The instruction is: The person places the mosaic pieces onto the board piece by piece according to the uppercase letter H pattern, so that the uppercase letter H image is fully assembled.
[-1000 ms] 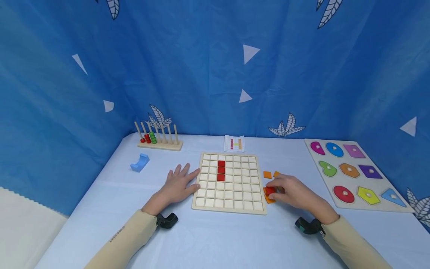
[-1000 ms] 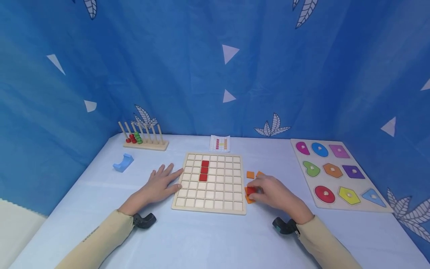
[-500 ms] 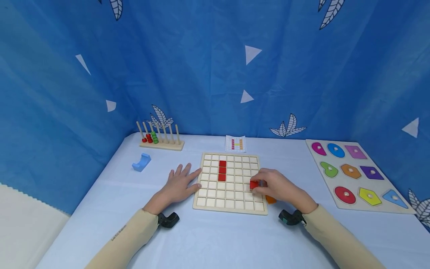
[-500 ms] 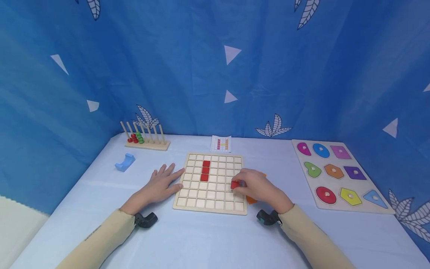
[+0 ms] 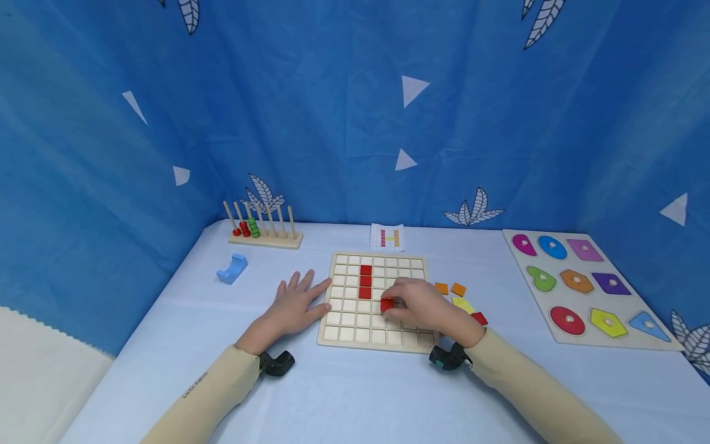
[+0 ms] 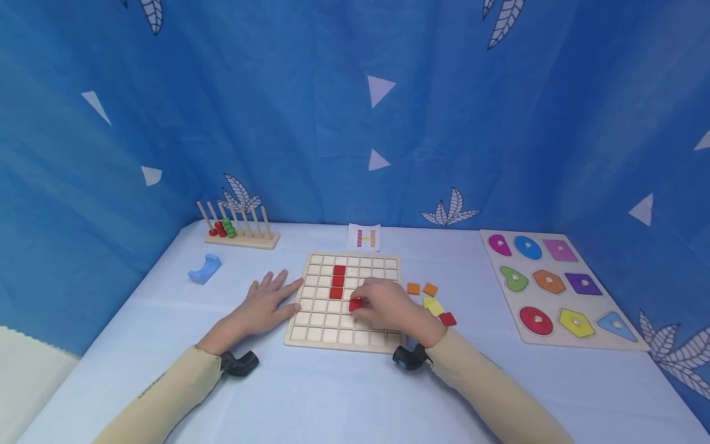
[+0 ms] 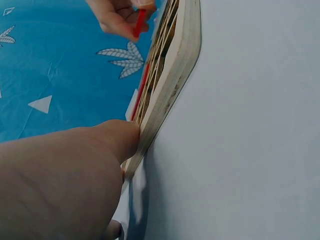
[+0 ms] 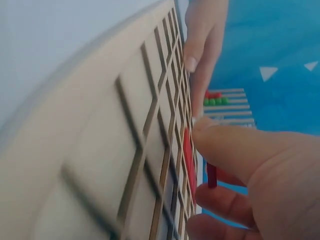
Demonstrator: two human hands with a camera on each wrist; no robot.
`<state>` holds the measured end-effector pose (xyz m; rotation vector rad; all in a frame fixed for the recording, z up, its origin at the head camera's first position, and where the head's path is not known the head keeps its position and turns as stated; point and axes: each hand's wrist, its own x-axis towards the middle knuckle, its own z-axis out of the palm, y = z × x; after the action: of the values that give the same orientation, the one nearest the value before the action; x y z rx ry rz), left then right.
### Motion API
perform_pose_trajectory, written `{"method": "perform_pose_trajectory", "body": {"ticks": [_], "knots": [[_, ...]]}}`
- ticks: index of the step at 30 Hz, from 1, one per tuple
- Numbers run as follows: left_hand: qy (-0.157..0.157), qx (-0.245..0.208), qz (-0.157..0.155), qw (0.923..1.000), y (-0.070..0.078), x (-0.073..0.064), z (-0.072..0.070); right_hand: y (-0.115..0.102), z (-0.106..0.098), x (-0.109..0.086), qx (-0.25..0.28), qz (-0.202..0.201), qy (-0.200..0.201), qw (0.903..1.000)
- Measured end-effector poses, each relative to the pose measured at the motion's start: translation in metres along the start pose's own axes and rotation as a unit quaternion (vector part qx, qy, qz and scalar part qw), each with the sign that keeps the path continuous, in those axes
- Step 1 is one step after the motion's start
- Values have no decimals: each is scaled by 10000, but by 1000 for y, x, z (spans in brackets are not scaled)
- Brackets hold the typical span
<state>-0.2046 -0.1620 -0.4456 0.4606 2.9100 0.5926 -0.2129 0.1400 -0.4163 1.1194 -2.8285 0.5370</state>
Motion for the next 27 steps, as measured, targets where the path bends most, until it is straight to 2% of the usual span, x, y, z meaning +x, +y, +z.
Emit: {"method": "perform_pose_trajectory", "body": {"ticks": [5, 13, 27], "knots": [[-8, -12, 3, 10000, -1, 0, -1, -11, 6, 11, 34, -10, 84, 10000], [-16, 7, -7, 10000, -2, 1, 0, -17, 17, 25, 40, -1, -34, 10000], [6, 61, 28, 10000, -2, 2, 1, -17, 23, 31, 121, 93, -65, 9999]]}}
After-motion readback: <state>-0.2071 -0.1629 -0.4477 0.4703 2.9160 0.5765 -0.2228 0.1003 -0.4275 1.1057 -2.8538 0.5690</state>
